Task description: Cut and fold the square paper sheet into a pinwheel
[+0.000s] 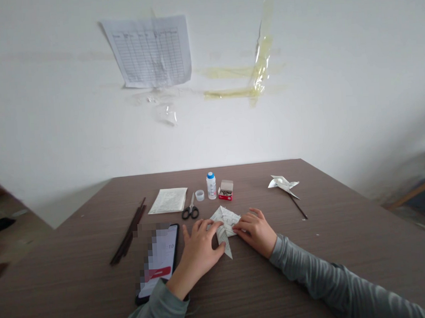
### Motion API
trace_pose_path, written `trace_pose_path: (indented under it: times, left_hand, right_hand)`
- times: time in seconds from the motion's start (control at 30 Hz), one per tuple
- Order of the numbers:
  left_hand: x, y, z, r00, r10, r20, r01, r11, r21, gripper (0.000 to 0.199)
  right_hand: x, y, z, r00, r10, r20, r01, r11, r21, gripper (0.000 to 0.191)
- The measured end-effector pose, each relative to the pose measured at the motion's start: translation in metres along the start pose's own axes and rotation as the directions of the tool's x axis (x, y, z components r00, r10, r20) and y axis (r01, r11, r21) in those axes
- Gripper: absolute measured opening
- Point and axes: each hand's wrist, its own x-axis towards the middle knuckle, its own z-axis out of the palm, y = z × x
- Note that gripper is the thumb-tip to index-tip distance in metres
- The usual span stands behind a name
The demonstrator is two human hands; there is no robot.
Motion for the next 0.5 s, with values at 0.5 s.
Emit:
trace_pose_path:
  times: [0.5]
  left_hand:
    - [-0.003, 0.013, -0.009, 0.999, 0.007, 0.041, -0.008, 0.999, 0.038, 0.056]
  right_hand:
    - [-0.004, 0.006, 0.006, 0.994, -0.074, -0.077, 0.071, 0.997, -0.036, 0.019]
